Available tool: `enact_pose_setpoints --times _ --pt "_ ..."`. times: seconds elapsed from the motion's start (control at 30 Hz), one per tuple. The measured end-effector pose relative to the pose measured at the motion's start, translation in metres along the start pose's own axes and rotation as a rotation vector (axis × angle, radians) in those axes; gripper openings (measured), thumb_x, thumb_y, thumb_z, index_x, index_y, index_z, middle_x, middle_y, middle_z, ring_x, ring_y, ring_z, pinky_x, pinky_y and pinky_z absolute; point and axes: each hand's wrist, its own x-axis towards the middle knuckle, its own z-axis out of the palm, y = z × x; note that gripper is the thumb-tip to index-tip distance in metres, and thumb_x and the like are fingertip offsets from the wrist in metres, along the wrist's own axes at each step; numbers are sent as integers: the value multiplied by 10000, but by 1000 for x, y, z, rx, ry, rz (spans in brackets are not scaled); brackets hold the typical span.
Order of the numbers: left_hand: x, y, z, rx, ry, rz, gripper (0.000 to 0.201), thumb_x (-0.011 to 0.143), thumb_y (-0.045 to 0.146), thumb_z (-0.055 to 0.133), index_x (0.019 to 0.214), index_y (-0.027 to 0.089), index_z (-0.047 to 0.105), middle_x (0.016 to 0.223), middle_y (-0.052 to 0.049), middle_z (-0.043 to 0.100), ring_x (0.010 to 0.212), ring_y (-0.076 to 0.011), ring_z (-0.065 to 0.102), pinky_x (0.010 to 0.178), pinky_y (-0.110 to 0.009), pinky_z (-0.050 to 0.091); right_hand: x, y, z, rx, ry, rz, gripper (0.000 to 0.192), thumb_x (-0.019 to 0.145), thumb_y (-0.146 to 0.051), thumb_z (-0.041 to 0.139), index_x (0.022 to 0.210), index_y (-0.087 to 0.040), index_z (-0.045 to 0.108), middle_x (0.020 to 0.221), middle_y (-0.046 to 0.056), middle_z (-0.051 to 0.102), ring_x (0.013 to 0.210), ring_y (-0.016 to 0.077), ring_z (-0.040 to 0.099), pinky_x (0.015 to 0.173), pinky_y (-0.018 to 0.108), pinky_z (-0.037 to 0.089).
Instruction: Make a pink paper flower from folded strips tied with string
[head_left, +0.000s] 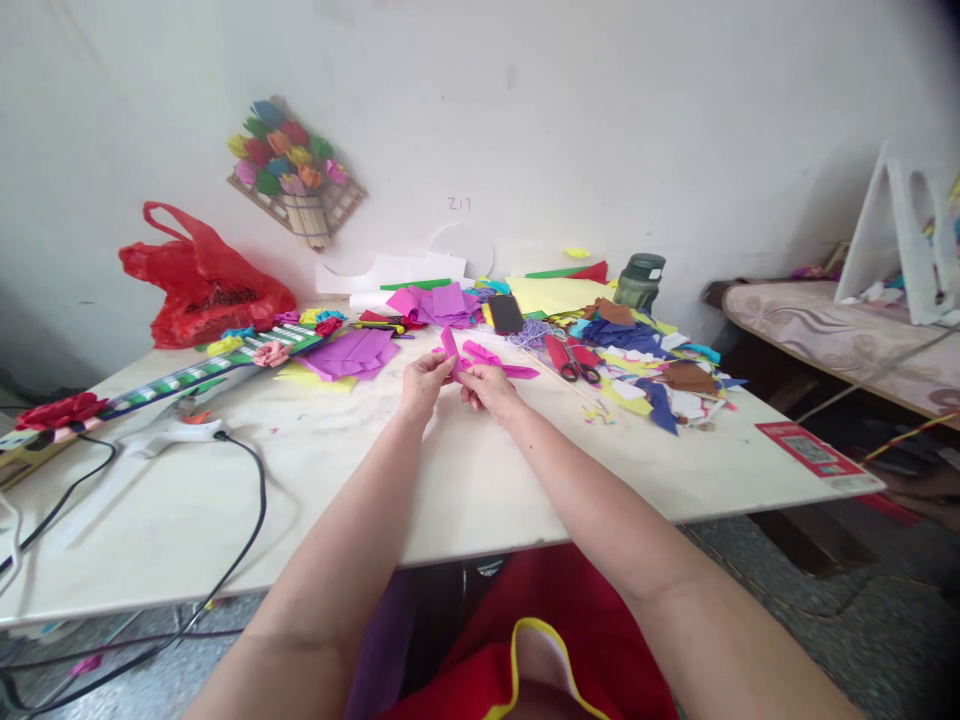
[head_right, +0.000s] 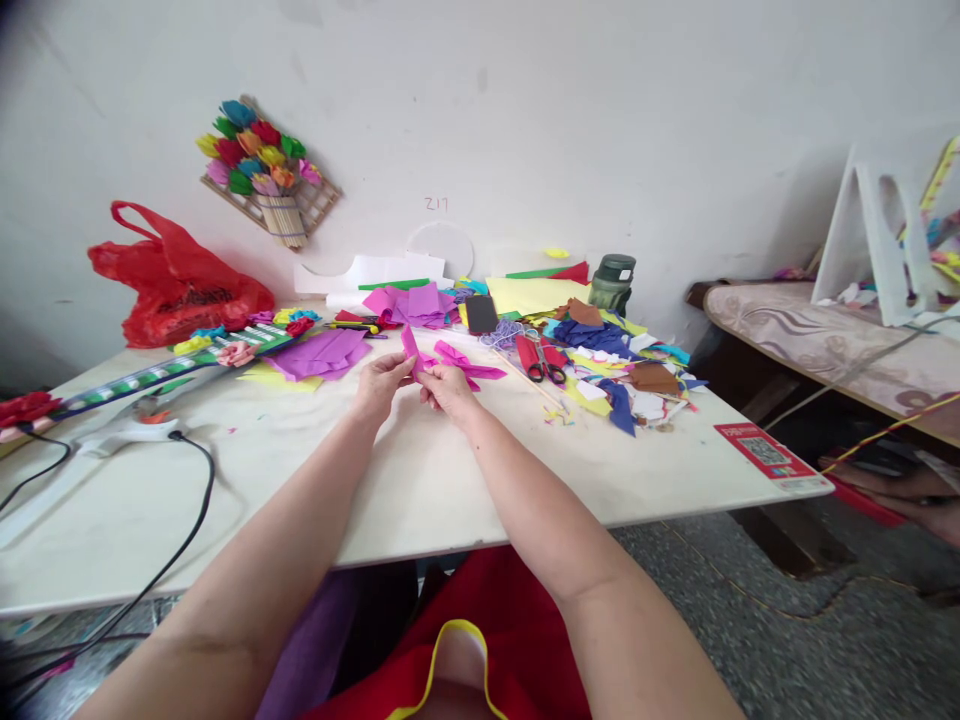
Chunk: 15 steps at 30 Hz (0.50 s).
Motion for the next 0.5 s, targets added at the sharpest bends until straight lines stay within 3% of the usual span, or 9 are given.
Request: enact_pose_setpoints --times 0.13,0.27,0.37,0.5 --pt "4 1 -8 17 16 30 328 576 372 711 789 127 663 633 -9 616 557 -99 537 605 -253 473 2 0 -1 -102 -17 -14 239 747 -361 567 612 -168 525 431 -28 537 296 49 367 314 182 241" --pt "10 1 -21 158 139 -11 299 573 353 707 766 127 676 577 1 602 509 -95 521 531 -227 452 7 -1 -14 -142 200 -112 262 740 -391 548 613 -162 549 420 -34 517 314 50 362 331 186 277" --pt "14 -1 -29 301 168 -59 289 579 347 701 766 128 687 555 11 594 478 -86 511 505 -210 435 12 -3 -27 -115 372 -153 268 729 -391 528 599 -158 554 405 -39 505 314 58 355 341 193 287" --pt "17 -3 -35 515 192 -135 391 607 337 684 936 127 670 663 -16 649 523 -106 559 537 -218 446 18 -3 -39 -165 480 -186 290 731 -416 496 646 -157 595 401 -38 515 326 78 384 383 209 330"
